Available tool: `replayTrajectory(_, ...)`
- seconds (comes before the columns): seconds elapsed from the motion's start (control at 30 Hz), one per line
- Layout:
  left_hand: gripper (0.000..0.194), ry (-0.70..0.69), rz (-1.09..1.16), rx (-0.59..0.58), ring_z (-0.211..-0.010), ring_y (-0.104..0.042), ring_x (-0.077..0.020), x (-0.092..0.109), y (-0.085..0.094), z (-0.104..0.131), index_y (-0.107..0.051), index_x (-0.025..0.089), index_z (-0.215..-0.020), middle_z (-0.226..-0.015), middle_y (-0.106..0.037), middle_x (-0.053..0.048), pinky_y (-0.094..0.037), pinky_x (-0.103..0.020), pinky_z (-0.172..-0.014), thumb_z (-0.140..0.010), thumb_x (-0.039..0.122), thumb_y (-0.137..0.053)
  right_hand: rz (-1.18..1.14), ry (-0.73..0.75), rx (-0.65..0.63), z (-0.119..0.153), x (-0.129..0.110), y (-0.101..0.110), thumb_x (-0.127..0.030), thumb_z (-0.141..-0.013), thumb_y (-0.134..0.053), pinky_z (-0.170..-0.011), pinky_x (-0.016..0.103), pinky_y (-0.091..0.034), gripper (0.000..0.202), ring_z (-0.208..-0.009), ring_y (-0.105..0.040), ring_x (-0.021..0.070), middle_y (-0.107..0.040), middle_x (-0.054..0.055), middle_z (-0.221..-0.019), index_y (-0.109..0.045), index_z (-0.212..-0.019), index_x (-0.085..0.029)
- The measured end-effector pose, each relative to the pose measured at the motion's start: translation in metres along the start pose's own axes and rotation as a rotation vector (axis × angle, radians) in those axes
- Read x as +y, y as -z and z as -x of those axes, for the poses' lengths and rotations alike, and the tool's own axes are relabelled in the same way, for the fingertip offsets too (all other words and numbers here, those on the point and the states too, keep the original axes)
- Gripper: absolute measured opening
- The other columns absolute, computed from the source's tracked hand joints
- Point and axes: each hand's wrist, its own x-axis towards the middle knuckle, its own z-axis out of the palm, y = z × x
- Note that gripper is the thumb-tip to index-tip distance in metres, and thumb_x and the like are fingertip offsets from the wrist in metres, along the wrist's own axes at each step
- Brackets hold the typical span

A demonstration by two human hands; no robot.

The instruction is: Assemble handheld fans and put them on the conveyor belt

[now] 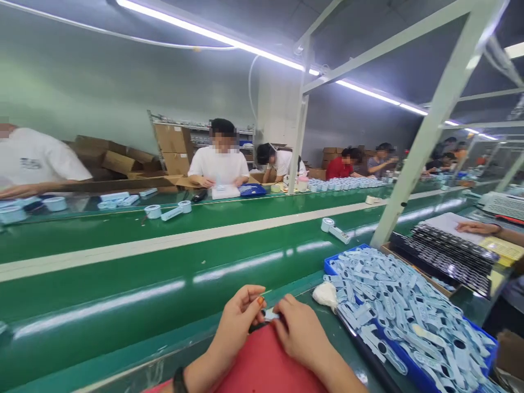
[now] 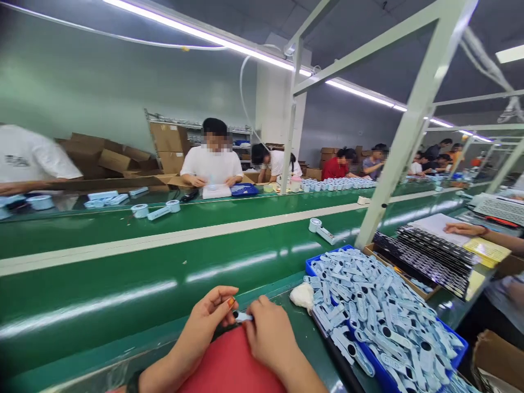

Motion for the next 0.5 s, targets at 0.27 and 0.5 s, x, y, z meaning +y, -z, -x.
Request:
replayTrajectory(0.27,0.044,-0.075,-0.429,0.134,-0.097,-0.073,-0.0283,0.055,0.144,0.012,-0.068,0.026,-0.126,-0.105,-0.076,-0.008,-0.058,-0.041,-0.086,-0.093,0.05,-0.054,-0.103,-0.135,0.094,0.001,0.031,-0.03,-0.05,-0.098,-0.039,-0.073,0.041,-0.06,0.032,-0.088,-0.074,0.0303,-0.072,0.009,-0.108,-0.064,-0.104,-0.031)
replayTrajectory(0.5,0.047,0.164,-1.182,0.46,-0.143,-0.044,-0.0338,0.072,0.382,0.039,-0.058,0.013,-0.135,-0.149,-0.054,-0.017,-0.031,-0.059,-0.12,-0.097,0.039,-0.061,-0.04,-0.082,-0.017,0.006,0.059,-0.042,-0.059,-0.096,-0.045,-0.066,0.037,-0.061,0.037,-0.082,-0.075,0.0272,-0.074,0.006,-0.11,-0.069,-0.105,-0.031)
